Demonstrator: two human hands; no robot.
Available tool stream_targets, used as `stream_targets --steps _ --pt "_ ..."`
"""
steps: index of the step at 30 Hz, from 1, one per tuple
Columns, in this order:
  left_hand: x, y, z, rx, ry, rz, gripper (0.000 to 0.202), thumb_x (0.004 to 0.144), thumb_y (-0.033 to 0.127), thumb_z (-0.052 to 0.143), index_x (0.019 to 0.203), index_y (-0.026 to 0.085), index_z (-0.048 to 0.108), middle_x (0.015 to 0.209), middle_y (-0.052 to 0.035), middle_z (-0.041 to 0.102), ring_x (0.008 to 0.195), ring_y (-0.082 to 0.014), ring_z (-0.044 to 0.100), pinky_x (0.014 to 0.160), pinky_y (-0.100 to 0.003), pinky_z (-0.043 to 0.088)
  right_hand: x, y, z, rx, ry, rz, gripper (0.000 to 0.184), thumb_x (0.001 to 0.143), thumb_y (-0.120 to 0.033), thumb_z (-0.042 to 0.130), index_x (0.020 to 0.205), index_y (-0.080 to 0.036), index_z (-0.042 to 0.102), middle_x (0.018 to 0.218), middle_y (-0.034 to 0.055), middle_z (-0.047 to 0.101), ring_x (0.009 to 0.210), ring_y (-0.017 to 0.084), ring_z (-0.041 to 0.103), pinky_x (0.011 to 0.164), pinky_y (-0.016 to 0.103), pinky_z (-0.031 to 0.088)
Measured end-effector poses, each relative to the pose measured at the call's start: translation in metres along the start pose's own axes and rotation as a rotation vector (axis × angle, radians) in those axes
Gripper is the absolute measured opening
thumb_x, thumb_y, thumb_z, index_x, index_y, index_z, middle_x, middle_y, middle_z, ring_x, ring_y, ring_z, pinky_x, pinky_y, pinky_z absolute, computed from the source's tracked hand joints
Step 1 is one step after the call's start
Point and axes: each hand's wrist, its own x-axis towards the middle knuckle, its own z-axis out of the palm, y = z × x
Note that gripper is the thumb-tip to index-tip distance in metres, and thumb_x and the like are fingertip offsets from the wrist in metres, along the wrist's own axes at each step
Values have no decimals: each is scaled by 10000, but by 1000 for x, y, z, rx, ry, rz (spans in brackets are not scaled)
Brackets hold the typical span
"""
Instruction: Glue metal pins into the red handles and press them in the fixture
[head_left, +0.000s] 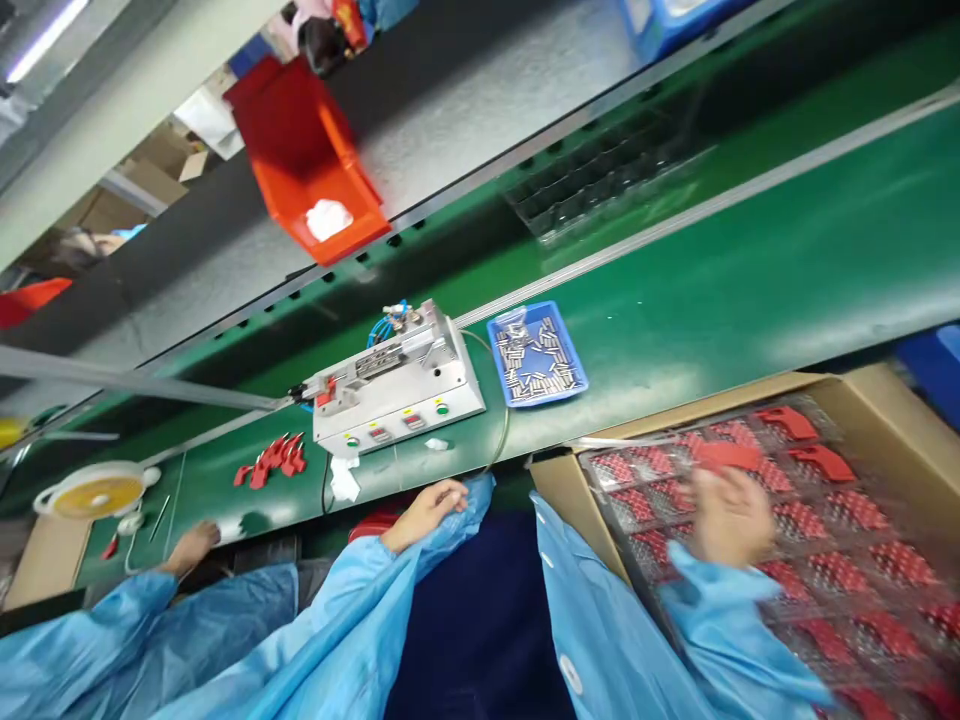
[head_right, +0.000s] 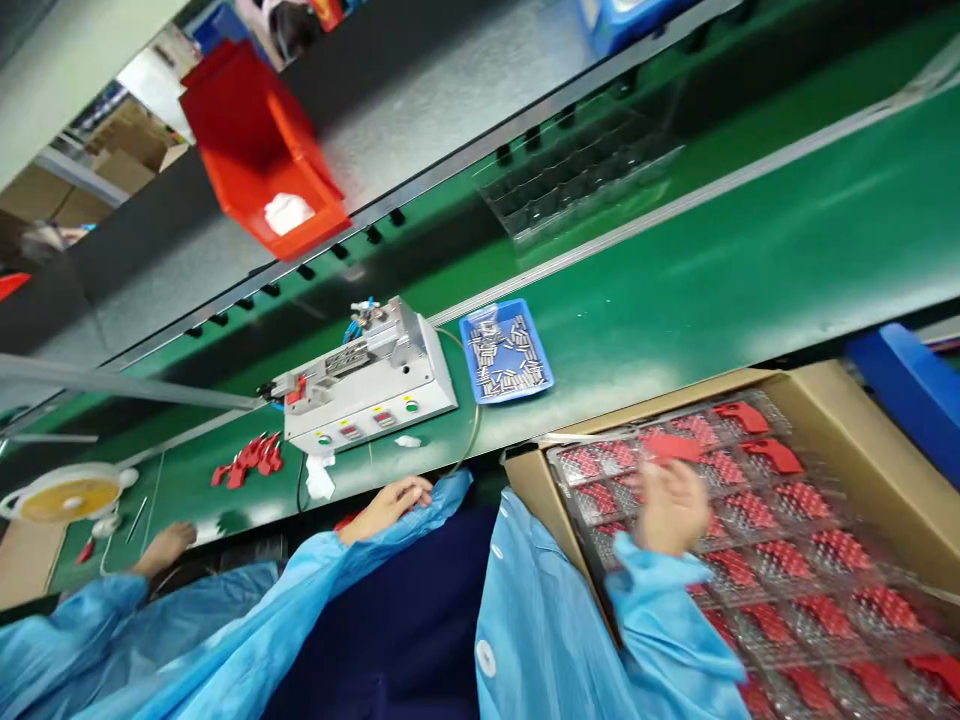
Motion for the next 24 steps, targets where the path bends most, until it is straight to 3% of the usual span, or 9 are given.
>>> stream_targets --steps 2,5,7,9,11,15,20,22,24 --pt "-5 -3 -5 -165 -63 -29 627 923 747 590 1052 144 702 778 -62 729 676 -153 698 577 -239 493 -66 -26 52 67 -415 -90 587 822 -712 705 1065 -178 724 785 75 709 595 202 660 604 403 597" --pt "-14 -3 -23 -451 -165 -69 720 875 805 587 1120 135 686 729 -57 716 525 -118 626 453 -208 347 -155 -66 116 88 -905 -628 269 988 -466 611 1027 -269 789 869 60 742 744 198 698 714 349 611" --pt "-25 -4 -41 -540 -138 -59 675 817 745 716 1111 139 688 701 -28 692 470 -88 558 430 -201 301 -194 -81 144 81 -1033 -904 258 1035 -311 538 1075 -309 793 931 59 744 812 184 699 756 315 593" --pt "-40 -11 -61 -575 -30 -30 635 759 672 818 1093 148 685 675 9 659 435 -58 480 415 -193 267 -213 -83 163 64 -1072 -1002 272 1035 -262 529 1149 -312 770 1001 71 737 881 192 701 797 317 586" --pt "-53 -21 -79 -602 114 -1 611 760 653 824 1088 161 670 667 32 637 411 -35 406 403 -187 231 -217 -73 180 23 -1069 -932 255 1018 -290 563 1204 -284 737 1060 90 723 943 218 699 845 351 594" --pt "-67 -40 -109 -693 296 51 572 820 676 752 1086 184 630 632 63 589 389 -25 310 395 -186 180 -206 -39 225 -221 -1022 -575 322 920 -357 655 1208 -219 698 1127 121 681 926 246 685 800 397 615" --pt "-65 -45 -137 -761 263 82 533 847 658 734 1066 180 642 605 61 547 426 -44 328 411 -192 185 -212 -12 285 -358 -978 -278 402 797 -467 726 1086 -187 716 1142 142 676 914 256 665 803 421 610" --pt "-64 -41 -148 -762 231 112 523 858 608 751 1140 177 662 685 33 611 473 -50 379 432 -190 238 -221 -14 297 -346 -893 -231 411 830 -556 671 1008 -188 703 1074 135 692 916 254 653 847 432 601" --pt "-65 -35 -158 -764 197 158 548 855 554 782 1236 180 660 810 -5 690 537 -60 456 484 -193 339 -229 -25 295 -283 -864 -214 467 878 -624 599 1022 -187 680 1035 125 710 946 251 653 896 438 589"
